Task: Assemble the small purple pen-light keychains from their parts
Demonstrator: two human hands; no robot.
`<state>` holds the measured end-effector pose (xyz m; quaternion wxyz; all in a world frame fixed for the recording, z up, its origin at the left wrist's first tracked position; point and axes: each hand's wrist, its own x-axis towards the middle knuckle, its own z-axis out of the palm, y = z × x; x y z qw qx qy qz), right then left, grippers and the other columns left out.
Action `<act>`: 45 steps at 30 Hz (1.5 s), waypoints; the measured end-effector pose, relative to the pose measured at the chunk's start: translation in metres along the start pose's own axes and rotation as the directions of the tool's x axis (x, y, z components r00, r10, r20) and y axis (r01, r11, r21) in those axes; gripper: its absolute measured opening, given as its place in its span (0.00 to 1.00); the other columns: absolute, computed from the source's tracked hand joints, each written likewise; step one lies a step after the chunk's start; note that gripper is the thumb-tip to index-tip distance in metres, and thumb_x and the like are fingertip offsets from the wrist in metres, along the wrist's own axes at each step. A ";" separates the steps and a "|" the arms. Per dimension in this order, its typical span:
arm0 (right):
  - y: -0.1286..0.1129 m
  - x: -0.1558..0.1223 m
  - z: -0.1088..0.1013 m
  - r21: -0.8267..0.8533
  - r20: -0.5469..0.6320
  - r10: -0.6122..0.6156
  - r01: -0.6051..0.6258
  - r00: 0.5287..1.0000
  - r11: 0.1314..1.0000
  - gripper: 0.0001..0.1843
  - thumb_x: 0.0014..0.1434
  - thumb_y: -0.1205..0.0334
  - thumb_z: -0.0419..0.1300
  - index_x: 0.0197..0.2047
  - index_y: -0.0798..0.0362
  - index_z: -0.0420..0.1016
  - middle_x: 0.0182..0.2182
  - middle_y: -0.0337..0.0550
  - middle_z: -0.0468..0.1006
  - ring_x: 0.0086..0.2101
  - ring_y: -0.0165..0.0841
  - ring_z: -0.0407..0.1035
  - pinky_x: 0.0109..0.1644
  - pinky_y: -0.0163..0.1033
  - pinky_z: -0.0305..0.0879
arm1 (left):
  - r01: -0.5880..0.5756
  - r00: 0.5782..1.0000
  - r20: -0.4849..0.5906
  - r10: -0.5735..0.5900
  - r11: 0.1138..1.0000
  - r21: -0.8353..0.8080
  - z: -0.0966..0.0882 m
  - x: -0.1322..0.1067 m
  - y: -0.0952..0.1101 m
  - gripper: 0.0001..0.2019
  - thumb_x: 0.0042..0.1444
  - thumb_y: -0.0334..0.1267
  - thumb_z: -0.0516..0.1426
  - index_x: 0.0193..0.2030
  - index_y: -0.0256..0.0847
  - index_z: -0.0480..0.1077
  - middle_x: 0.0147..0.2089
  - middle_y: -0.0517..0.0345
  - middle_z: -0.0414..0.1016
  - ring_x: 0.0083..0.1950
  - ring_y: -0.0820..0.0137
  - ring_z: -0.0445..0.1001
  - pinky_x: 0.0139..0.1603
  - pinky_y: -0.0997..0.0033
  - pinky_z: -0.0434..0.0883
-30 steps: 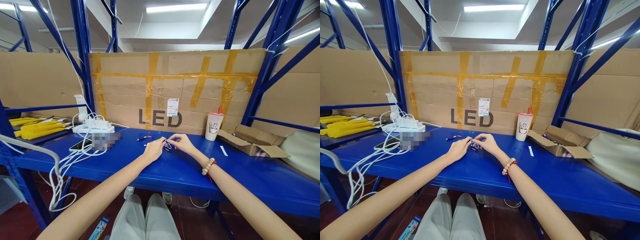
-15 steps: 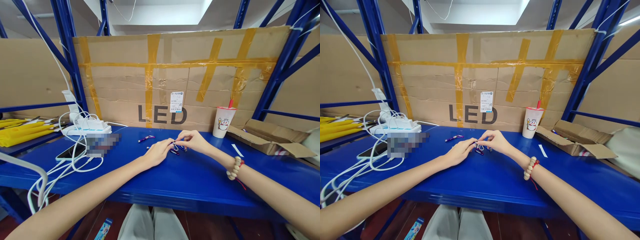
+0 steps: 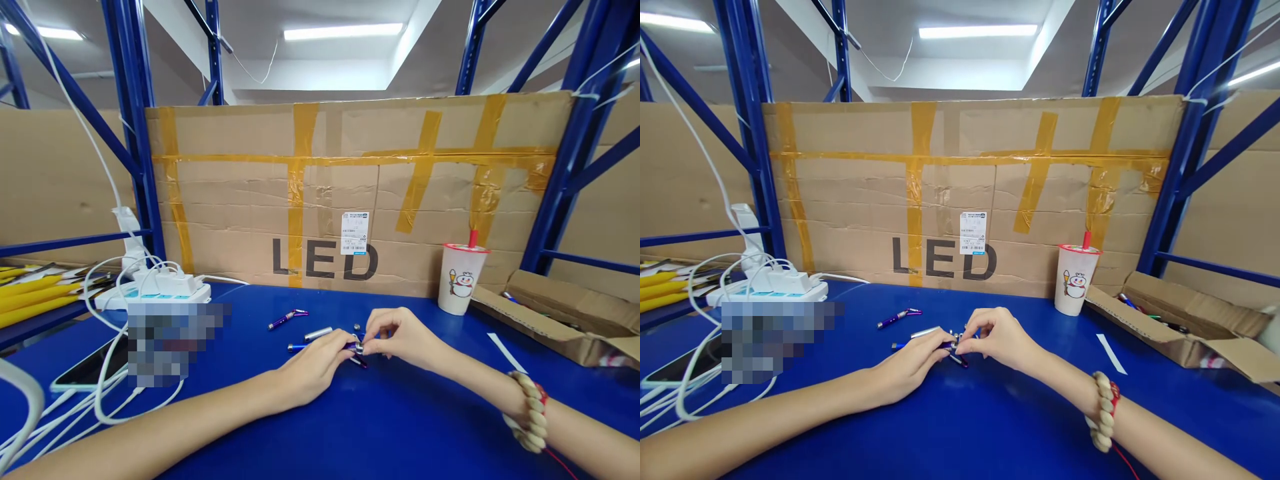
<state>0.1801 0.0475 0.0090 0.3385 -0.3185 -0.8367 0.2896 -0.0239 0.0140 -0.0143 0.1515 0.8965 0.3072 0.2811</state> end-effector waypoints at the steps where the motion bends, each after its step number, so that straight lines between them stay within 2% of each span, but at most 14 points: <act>1: -0.001 0.000 -0.002 -0.058 0.002 -0.036 0.036 0.999 0.998 0.25 0.46 0.40 0.66 0.24 0.58 0.78 0.25 0.43 0.71 0.20 0.24 0.62 0.21 0.28 0.59 | -0.001 1.000 0.008 0.001 1.000 -0.009 0.000 0.000 0.000 0.10 0.66 0.34 0.42 0.46 0.38 0.63 0.43 0.53 0.69 0.44 0.70 0.68 0.47 0.73 0.65; 5: -0.005 0.001 -0.006 -0.339 0.152 -0.245 0.284 0.957 0.897 0.27 0.61 0.40 0.53 0.28 0.55 0.76 0.27 0.41 0.73 0.25 0.26 0.66 0.27 0.29 0.56 | 0.042 0.999 0.018 -0.041 0.997 -0.058 -0.003 -0.001 -0.002 0.11 0.66 0.35 0.43 0.45 0.39 0.64 0.42 0.55 0.70 0.43 0.71 0.69 0.46 0.75 0.64; 8: -0.005 0.003 -0.005 -0.558 0.271 -0.401 0.482 0.875 0.675 0.31 0.70 0.48 0.37 0.31 0.55 0.73 0.27 0.41 0.71 0.24 0.25 0.65 0.25 0.31 0.50 | 0.083 0.997 -0.005 -0.083 0.995 -0.061 -0.004 -0.001 -0.005 0.11 0.66 0.36 0.43 0.41 0.39 0.65 0.40 0.57 0.70 0.41 0.71 0.68 0.44 0.75 0.64; 11: -0.003 0.008 0.000 -0.691 0.333 -0.483 0.558 0.810 0.460 0.32 0.72 0.55 0.31 0.29 0.56 0.69 0.23 0.40 0.67 0.20 0.25 0.59 0.23 0.35 0.44 | 0.093 0.994 -0.046 -0.096 0.994 -0.056 -0.002 -0.003 -0.010 0.12 0.65 0.36 0.43 0.40 0.40 0.66 0.37 0.58 0.70 0.38 0.72 0.68 0.40 0.75 0.64; 13: -0.003 0.013 0.003 -0.709 0.326 -0.498 0.556 0.804 0.434 0.31 0.72 0.58 0.31 0.28 0.56 0.68 0.23 0.40 0.66 0.19 0.25 0.57 0.23 0.35 0.42 | 0.106 0.990 -0.088 -0.111 0.992 -0.062 0.000 -0.004 -0.013 0.11 0.65 0.36 0.43 0.41 0.41 0.66 0.36 0.59 0.70 0.37 0.72 0.69 0.39 0.76 0.64; 16: -0.003 0.018 0.009 -0.687 0.256 -0.477 0.505 0.841 0.522 0.27 0.72 0.58 0.35 0.29 0.56 0.68 0.23 0.39 0.67 0.19 0.24 0.56 0.23 0.34 0.41 | 0.137 0.975 -0.163 -0.148 0.987 -0.080 0.003 -0.006 -0.016 0.11 0.64 0.37 0.43 0.41 0.40 0.65 0.36 0.58 0.71 0.34 0.73 0.70 0.37 0.76 0.65; 20: -0.009 0.021 0.016 -0.561 0.186 -0.340 0.383 0.922 0.734 0.20 0.68 0.60 0.46 0.25 0.56 0.65 0.23 0.40 0.69 0.23 0.26 0.62 0.26 0.32 0.47 | 0.113 0.960 -0.246 -0.129 0.990 -0.080 0.004 -0.007 -0.016 0.10 0.63 0.36 0.44 0.39 0.39 0.65 0.33 0.59 0.72 0.31 0.74 0.70 0.34 0.77 0.66; 23: -0.015 0.019 0.020 -0.342 0.175 -0.098 0.154 0.980 0.927 0.21 0.65 0.58 0.48 0.22 0.57 0.63 0.18 0.38 0.67 0.20 0.25 0.62 0.26 0.30 0.51 | 0.091 0.961 -0.259 -0.097 0.995 -0.033 0.004 -0.008 -0.014 0.10 0.63 0.35 0.44 0.38 0.39 0.66 0.33 0.58 0.72 0.32 0.73 0.70 0.35 0.77 0.66; 25: -0.019 0.017 0.023 -0.142 0.201 0.064 -0.036 0.977 0.989 0.23 0.64 0.52 0.48 0.21 0.57 0.62 0.17 0.37 0.65 0.16 0.25 0.62 0.23 0.29 0.54 | 0.090 0.961 -0.262 -0.085 0.996 0.008 0.004 -0.008 -0.013 0.11 0.63 0.35 0.44 0.38 0.40 0.66 0.34 0.57 0.73 0.33 0.72 0.71 0.37 0.76 0.67; 29: -0.022 0.013 0.029 0.124 0.214 0.143 -0.172 0.966 0.977 0.27 0.58 0.40 0.52 0.21 0.56 0.61 0.14 0.36 0.62 0.15 0.26 0.62 0.19 0.28 0.55 | 0.103 0.958 -0.278 -0.076 0.991 0.083 0.004 -0.009 -0.011 0.12 0.63 0.36 0.44 0.38 0.40 0.68 0.36 0.56 0.73 0.36 0.71 0.71 0.39 0.74 0.67; 32: -0.018 0.008 0.033 0.238 0.195 0.179 -0.224 0.964 0.945 0.30 0.54 0.34 0.53 0.22 0.56 0.61 0.12 0.35 0.61 0.14 0.26 0.60 0.18 0.27 0.55 | 0.087 0.963 -0.265 -0.053 0.989 0.118 0.003 -0.010 -0.008 0.12 0.64 0.36 0.44 0.41 0.41 0.68 0.36 0.56 0.74 0.36 0.70 0.72 0.40 0.73 0.68; 35: -0.013 0.000 0.034 0.294 0.207 0.202 -0.258 0.957 0.920 0.33 0.52 0.30 0.52 0.23 0.56 0.61 0.13 0.36 0.61 0.14 0.26 0.61 0.17 0.27 0.54 | 0.048 0.970 -0.241 -0.015 0.990 0.132 0.002 -0.010 -0.004 0.12 0.64 0.37 0.45 0.48 0.42 0.67 0.44 0.55 0.75 0.44 0.69 0.73 0.46 0.73 0.69; 40: -0.009 -0.018 0.028 0.211 0.159 0.153 -0.185 0.975 0.960 0.29 0.56 0.36 0.54 0.25 0.57 0.68 0.15 0.37 0.64 0.15 0.25 0.61 0.19 0.28 0.57 | 0.061 0.983 -0.179 -0.044 0.994 0.088 0.003 -0.012 0.006 0.12 0.64 0.35 0.47 0.50 0.42 0.67 0.48 0.58 0.75 0.48 0.70 0.73 0.49 0.74 0.68; 45: -0.005 -0.029 0.020 -0.080 -0.128 -0.037 0.027 0.991 0.996 0.16 0.56 0.46 0.60 0.34 0.52 0.75 0.20 0.39 0.69 0.17 0.25 0.62 0.19 0.28 0.57 | 0.107 0.987 -0.129 -0.100 0.993 0.048 0.004 -0.012 0.014 0.13 0.64 0.37 0.47 0.50 0.45 0.68 0.44 0.61 0.76 0.43 0.71 0.74 0.45 0.76 0.68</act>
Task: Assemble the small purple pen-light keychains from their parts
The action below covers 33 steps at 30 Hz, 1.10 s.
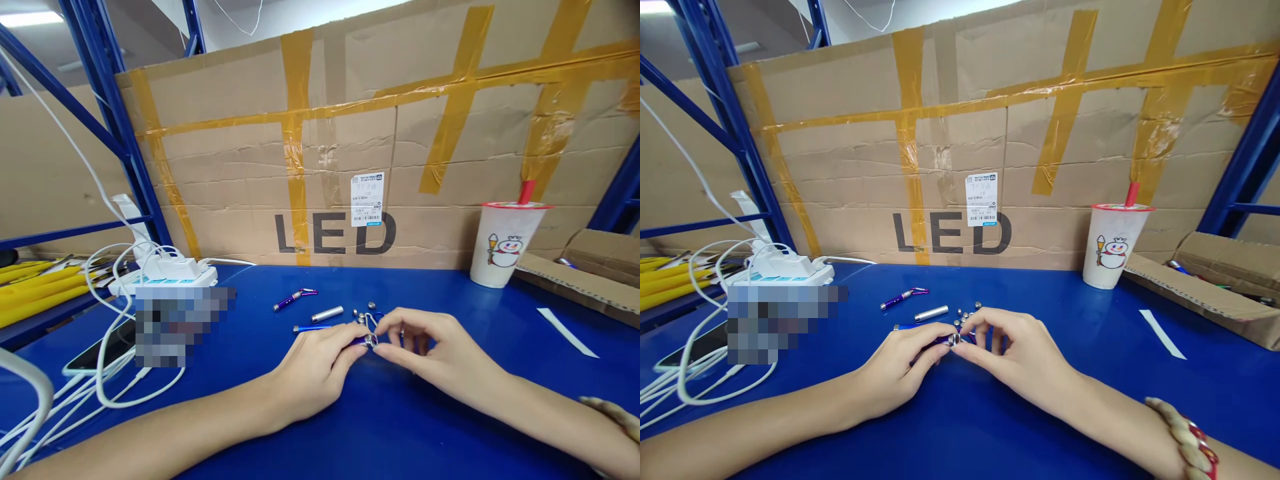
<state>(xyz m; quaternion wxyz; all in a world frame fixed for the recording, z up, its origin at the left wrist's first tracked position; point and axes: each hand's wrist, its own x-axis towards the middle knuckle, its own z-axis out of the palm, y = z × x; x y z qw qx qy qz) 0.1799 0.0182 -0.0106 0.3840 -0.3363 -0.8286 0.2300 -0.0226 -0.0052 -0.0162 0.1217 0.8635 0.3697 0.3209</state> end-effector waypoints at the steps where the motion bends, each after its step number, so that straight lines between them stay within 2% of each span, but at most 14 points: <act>1: 0.002 -0.001 -0.001 -0.021 -0.049 -0.049 0.048 0.998 0.999 0.15 0.55 0.47 0.62 0.35 0.51 0.76 0.22 0.39 0.70 0.17 0.25 0.61 0.19 0.28 0.57 | 0.021 1.000 0.017 -0.021 1.000 -0.012 0.000 0.000 0.001 0.13 0.64 0.37 0.47 0.50 0.46 0.68 0.42 0.61 0.76 0.40 0.72 0.74 0.45 0.76 0.68; 3: 0.006 -0.002 -0.003 -0.044 -0.094 -0.146 0.142 0.985 0.989 0.13 0.56 0.49 0.62 0.36 0.50 0.78 0.24 0.40 0.72 0.18 0.25 0.62 0.19 0.29 0.58 | 0.066 0.997 0.051 -0.065 0.997 -0.031 -0.001 0.000 0.002 0.13 0.64 0.37 0.46 0.50 0.45 0.69 0.36 0.61 0.75 0.35 0.73 0.73 0.44 0.76 0.68; 6: 0.009 -0.003 -0.002 -0.083 -0.093 -0.272 0.265 0.958 0.961 0.12 0.60 0.51 0.60 0.32 0.49 0.79 0.27 0.42 0.73 0.20 0.25 0.64 0.21 0.28 0.59 | 0.098 0.992 0.080 -0.094 0.994 -0.044 -0.002 0.000 0.003 0.13 0.64 0.38 0.46 0.49 0.42 0.69 0.32 0.60 0.74 0.32 0.73 0.72 0.41 0.76 0.68; 9: 0.006 -0.006 0.001 -0.081 -0.096 -0.310 0.303 0.946 0.949 0.12 0.60 0.53 0.61 0.32 0.50 0.79 0.27 0.42 0.73 0.21 0.24 0.64 0.21 0.28 0.60 | 0.079 0.994 0.082 -0.075 0.996 -0.043 -0.004 -0.002 0.003 0.13 0.64 0.37 0.45 0.47 0.41 0.68 0.32 0.59 0.73 0.32 0.73 0.71 0.39 0.77 0.67; 15: -0.006 -0.008 0.004 -0.051 -0.180 -0.272 0.267 0.945 0.962 0.08 0.59 0.58 0.63 0.35 0.55 0.77 0.29 0.40 0.72 0.22 0.21 0.63 0.23 0.24 0.61 | 0.028 0.997 0.068 -0.025 0.999 -0.034 -0.008 -0.004 0.005 0.13 0.65 0.36 0.45 0.48 0.41 0.68 0.33 0.60 0.72 0.31 0.74 0.69 0.39 0.78 0.66; 21: -0.001 -0.007 0.006 -0.065 -0.156 -0.291 0.284 0.944 0.957 0.08 0.59 0.59 0.62 0.35 0.54 0.79 0.30 0.40 0.72 0.25 0.23 0.65 0.24 0.26 0.60 | 0.008 0.996 0.091 -0.005 1.000 -0.027 -0.007 -0.004 -0.001 0.11 0.65 0.34 0.45 0.46 0.43 0.67 0.33 0.62 0.72 0.33 0.75 0.70 0.37 0.78 0.64; 26: 0.002 -0.007 0.006 -0.011 -0.132 -0.278 0.279 0.951 0.960 0.07 0.58 0.60 0.63 0.35 0.54 0.80 0.30 0.40 0.73 0.26 0.23 0.66 0.26 0.27 0.61 | 0.017 0.992 0.125 -0.011 0.998 -0.052 -0.005 -0.006 -0.003 0.10 0.65 0.34 0.44 0.44 0.43 0.65 0.32 0.63 0.70 0.33 0.75 0.68 0.37 0.78 0.63; 30: 0.000 -0.008 0.006 0.081 -0.079 -0.182 0.188 0.980 0.979 0.08 0.57 0.58 0.64 0.32 0.54 0.80 0.27 0.39 0.73 0.25 0.23 0.65 0.25 0.26 0.60 | 0.020 0.980 0.199 -0.006 0.997 -0.070 -0.002 -0.008 -0.004 0.10 0.65 0.33 0.43 0.40 0.42 0.63 0.31 0.63 0.67 0.32 0.74 0.65 0.34 0.77 0.61; 33: -0.002 -0.007 0.007 0.152 -0.005 -0.084 0.084 0.996 0.985 0.13 0.55 0.54 0.65 0.27 0.55 0.80 0.25 0.39 0.73 0.24 0.22 0.64 0.23 0.25 0.58 | 0.000 0.976 0.217 0.012 0.998 -0.057 0.000 -0.009 -0.004 0.09 0.65 0.33 0.43 0.42 0.44 0.63 0.33 0.63 0.69 0.33 0.73 0.67 0.34 0.76 0.61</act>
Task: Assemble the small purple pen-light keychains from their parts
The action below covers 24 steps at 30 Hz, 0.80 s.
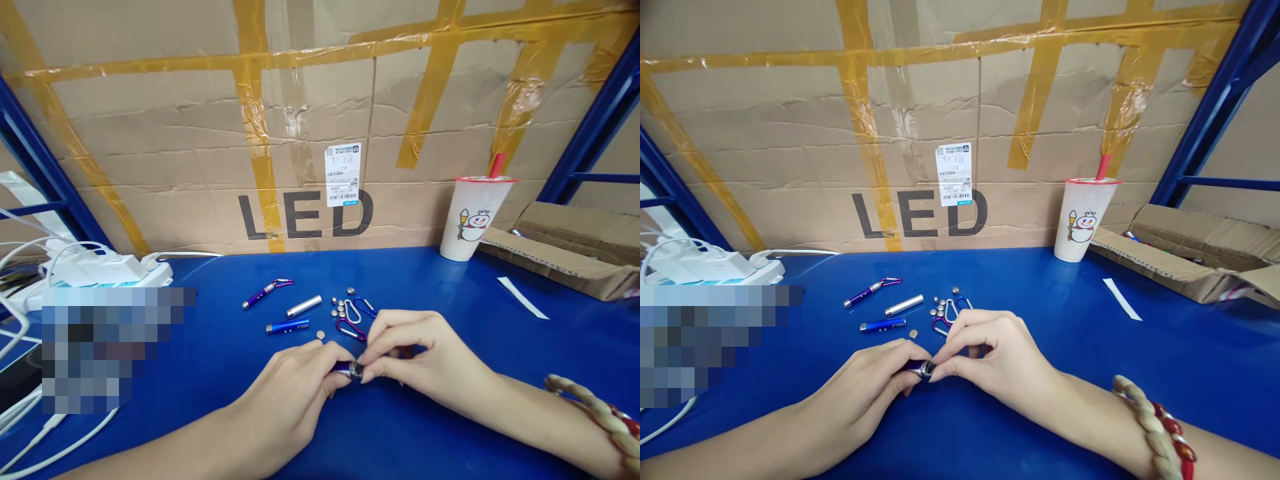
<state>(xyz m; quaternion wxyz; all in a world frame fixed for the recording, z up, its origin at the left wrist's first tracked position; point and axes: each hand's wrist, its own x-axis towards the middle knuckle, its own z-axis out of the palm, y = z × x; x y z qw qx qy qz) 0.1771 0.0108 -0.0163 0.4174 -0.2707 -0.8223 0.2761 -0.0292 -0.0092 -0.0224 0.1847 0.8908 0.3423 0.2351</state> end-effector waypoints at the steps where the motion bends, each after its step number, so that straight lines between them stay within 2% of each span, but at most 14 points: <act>1: 0.000 0.000 0.000 0.019 0.025 0.037 -0.037 0.999 0.999 0.14 0.54 0.52 0.66 0.26 0.55 0.80 0.24 0.39 0.73 0.23 0.22 0.64 0.23 0.25 0.57 | -0.009 1.000 0.000 0.009 1.000 0.004 0.000 0.000 0.000 0.09 0.65 0.33 0.44 0.42 0.44 0.63 0.34 0.63 0.70 0.34 0.73 0.68 0.35 0.76 0.61; 5: 0.000 0.001 0.002 0.087 0.093 0.162 -0.170 0.982 0.982 0.16 0.50 0.50 0.68 0.25 0.56 0.79 0.22 0.40 0.72 0.22 0.23 0.61 0.22 0.25 0.56 | -0.041 0.999 -0.008 0.041 0.999 0.012 0.001 -0.001 0.000 0.08 0.64 0.33 0.44 0.42 0.43 0.63 0.36 0.63 0.72 0.35 0.72 0.70 0.36 0.75 0.63; 13: -0.004 -0.003 0.005 0.108 0.128 0.273 -0.287 0.954 0.952 0.14 0.51 0.54 0.68 0.24 0.57 0.78 0.21 0.40 0.70 0.22 0.23 0.59 0.23 0.25 0.55 | -0.070 0.997 -0.032 0.070 0.997 0.017 0.002 -0.001 0.000 0.07 0.63 0.31 0.47 0.43 0.40 0.64 0.39 0.60 0.75 0.39 0.70 0.73 0.40 0.74 0.66; 17: -0.005 -0.002 0.005 0.156 0.179 0.364 -0.392 0.914 0.907 0.19 0.49 0.50 0.69 0.23 0.59 0.76 0.21 0.39 0.67 0.19 0.21 0.57 0.20 0.25 0.53 | -0.068 0.998 -0.013 0.069 0.997 0.034 0.000 -0.001 0.001 0.08 0.62 0.31 0.48 0.45 0.39 0.65 0.40 0.58 0.75 0.41 0.69 0.74 0.40 0.74 0.68; 21: -0.002 0.000 0.005 0.219 0.232 0.459 -0.506 0.858 0.834 0.22 0.46 0.46 0.69 0.24 0.60 0.74 0.21 0.38 0.66 0.16 0.21 0.59 0.17 0.25 0.52 | -0.057 0.998 -0.021 0.057 0.998 -0.008 -0.001 0.001 0.002 0.10 0.63 0.31 0.48 0.49 0.42 0.65 0.44 0.60 0.75 0.44 0.71 0.74 0.46 0.75 0.67; 24: 0.003 0.000 0.006 0.222 0.234 0.483 -0.530 0.844 0.818 0.24 0.46 0.45 0.68 0.23 0.61 0.72 0.20 0.38 0.65 0.15 0.21 0.59 0.18 0.25 0.53 | -0.032 0.999 -0.033 0.032 0.999 -0.015 -0.002 0.003 0.002 0.10 0.62 0.31 0.48 0.49 0.41 0.66 0.46 0.60 0.75 0.46 0.72 0.73 0.50 0.74 0.66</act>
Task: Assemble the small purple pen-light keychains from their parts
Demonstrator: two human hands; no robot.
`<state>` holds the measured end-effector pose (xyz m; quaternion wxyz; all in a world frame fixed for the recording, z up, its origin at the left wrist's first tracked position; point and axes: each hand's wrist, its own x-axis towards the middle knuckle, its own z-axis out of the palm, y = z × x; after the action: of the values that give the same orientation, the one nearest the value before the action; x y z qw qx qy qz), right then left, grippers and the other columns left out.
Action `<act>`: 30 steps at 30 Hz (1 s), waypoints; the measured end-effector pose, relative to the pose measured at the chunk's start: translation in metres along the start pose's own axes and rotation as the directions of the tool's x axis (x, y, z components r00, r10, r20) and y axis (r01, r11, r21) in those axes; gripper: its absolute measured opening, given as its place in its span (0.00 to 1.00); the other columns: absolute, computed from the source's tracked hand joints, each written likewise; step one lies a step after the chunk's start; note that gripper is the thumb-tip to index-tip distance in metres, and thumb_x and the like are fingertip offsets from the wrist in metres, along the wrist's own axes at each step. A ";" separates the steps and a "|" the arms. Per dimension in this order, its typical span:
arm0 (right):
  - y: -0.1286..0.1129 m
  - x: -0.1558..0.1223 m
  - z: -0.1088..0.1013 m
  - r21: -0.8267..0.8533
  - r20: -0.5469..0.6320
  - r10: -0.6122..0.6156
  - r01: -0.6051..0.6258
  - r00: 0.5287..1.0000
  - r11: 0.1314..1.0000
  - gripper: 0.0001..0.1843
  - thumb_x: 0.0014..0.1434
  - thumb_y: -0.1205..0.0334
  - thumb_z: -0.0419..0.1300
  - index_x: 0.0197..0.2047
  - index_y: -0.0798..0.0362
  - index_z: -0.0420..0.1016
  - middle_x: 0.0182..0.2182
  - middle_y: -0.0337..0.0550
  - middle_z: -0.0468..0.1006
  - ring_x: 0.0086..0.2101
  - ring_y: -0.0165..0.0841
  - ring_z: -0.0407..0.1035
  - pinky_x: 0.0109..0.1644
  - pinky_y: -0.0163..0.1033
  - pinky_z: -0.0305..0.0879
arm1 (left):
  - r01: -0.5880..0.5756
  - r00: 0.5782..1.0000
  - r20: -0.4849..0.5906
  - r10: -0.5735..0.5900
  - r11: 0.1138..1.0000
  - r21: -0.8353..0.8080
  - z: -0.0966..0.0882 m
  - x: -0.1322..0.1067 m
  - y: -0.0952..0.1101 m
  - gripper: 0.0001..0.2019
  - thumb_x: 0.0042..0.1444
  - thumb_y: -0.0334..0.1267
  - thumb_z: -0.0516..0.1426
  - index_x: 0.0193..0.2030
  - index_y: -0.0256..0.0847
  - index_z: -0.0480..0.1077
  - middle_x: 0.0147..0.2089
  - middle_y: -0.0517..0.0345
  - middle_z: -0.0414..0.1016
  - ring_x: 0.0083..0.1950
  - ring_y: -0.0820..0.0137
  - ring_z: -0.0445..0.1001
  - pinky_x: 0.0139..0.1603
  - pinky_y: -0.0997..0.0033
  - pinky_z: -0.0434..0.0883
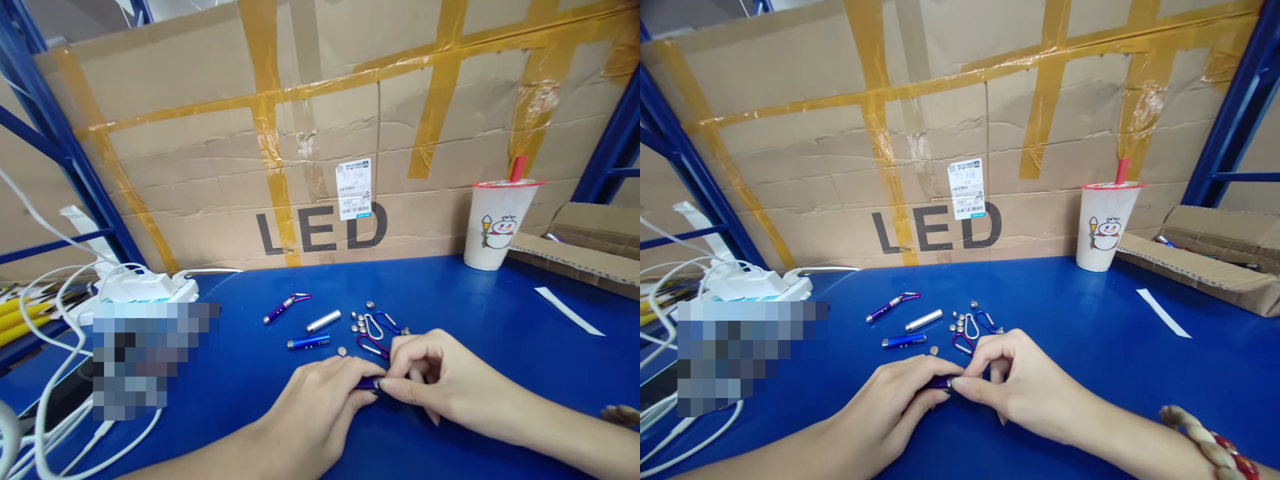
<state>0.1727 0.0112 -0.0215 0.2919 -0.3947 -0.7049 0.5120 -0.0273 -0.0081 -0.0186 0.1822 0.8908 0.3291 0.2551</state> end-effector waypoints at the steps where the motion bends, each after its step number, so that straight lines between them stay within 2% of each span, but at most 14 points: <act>1: 0.001 0.001 0.000 -0.003 -0.006 -0.004 0.004 1.000 1.000 0.24 0.46 0.45 0.68 0.23 0.60 0.72 0.19 0.38 0.65 0.15 0.21 0.59 0.18 0.25 0.52 | 0.005 1.000 -0.003 -0.005 1.000 0.007 0.000 0.000 0.000 0.10 0.62 0.30 0.49 0.48 0.41 0.66 0.45 0.60 0.75 0.46 0.72 0.73 0.51 0.74 0.66; 6: 0.004 0.004 0.000 -0.009 -0.005 -0.018 0.018 1.000 1.000 0.25 0.46 0.43 0.67 0.24 0.60 0.70 0.18 0.38 0.66 0.14 0.21 0.58 0.18 0.25 0.50 | 0.073 0.997 -0.009 -0.072 0.996 0.053 -0.002 0.000 0.004 0.09 0.62 0.32 0.48 0.46 0.42 0.67 0.41 0.60 0.75 0.42 0.70 0.73 0.43 0.73 0.68; 12: 0.002 0.005 -0.002 -0.051 -0.064 -0.033 0.030 0.997 0.998 0.23 0.50 0.44 0.65 0.31 0.58 0.72 0.11 0.32 0.58 0.13 0.21 0.55 0.19 0.25 0.49 | 0.155 0.987 -0.050 -0.152 0.986 0.066 -0.004 -0.001 0.008 0.10 0.63 0.35 0.48 0.48 0.45 0.66 0.42 0.62 0.74 0.42 0.71 0.72 0.42 0.73 0.66; 15: 0.005 0.006 -0.003 -0.052 -0.097 -0.100 0.095 0.990 0.994 0.21 0.52 0.46 0.65 0.36 0.57 0.74 0.15 0.32 0.61 0.14 0.21 0.58 0.19 0.25 0.52 | 0.168 0.985 -0.058 -0.163 0.980 0.104 -0.006 0.000 0.009 0.10 0.64 0.36 0.46 0.46 0.44 0.66 0.37 0.62 0.73 0.37 0.72 0.72 0.38 0.73 0.65; 18: 0.007 0.005 -0.003 -0.076 -0.123 -0.174 0.165 0.977 0.983 0.19 0.52 0.48 0.65 0.35 0.57 0.76 0.21 0.37 0.67 0.14 0.21 0.60 0.19 0.26 0.56 | 0.170 0.985 -0.050 -0.165 0.979 0.116 -0.007 0.001 0.010 0.10 0.64 0.36 0.45 0.44 0.42 0.66 0.33 0.62 0.72 0.34 0.72 0.70 0.35 0.75 0.63; 22: 0.003 0.003 -0.002 -0.066 -0.158 -0.242 0.235 0.957 0.970 0.17 0.52 0.50 0.66 0.35 0.56 0.78 0.27 0.41 0.69 0.14 0.20 0.61 0.17 0.25 0.59 | 0.172 0.985 -0.025 -0.170 0.980 0.103 -0.007 0.001 0.011 0.10 0.65 0.35 0.44 0.42 0.42 0.66 0.31 0.63 0.70 0.33 0.73 0.69 0.34 0.76 0.62; 30: 0.003 0.003 -0.003 -0.084 -0.121 -0.333 0.325 0.935 0.942 0.10 0.53 0.56 0.66 0.33 0.54 0.80 0.31 0.42 0.69 0.15 0.19 0.63 0.18 0.22 0.61 | 0.134 0.990 0.013 -0.138 0.978 0.160 -0.008 0.001 0.009 0.09 0.64 0.33 0.44 0.40 0.42 0.65 0.31 0.63 0.70 0.33 0.72 0.68 0.34 0.75 0.61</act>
<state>0.1744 0.0152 -0.0233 0.4072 -0.3134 -0.7557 0.4061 -0.0266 -0.0128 -0.0075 0.1319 0.8808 0.4063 0.2041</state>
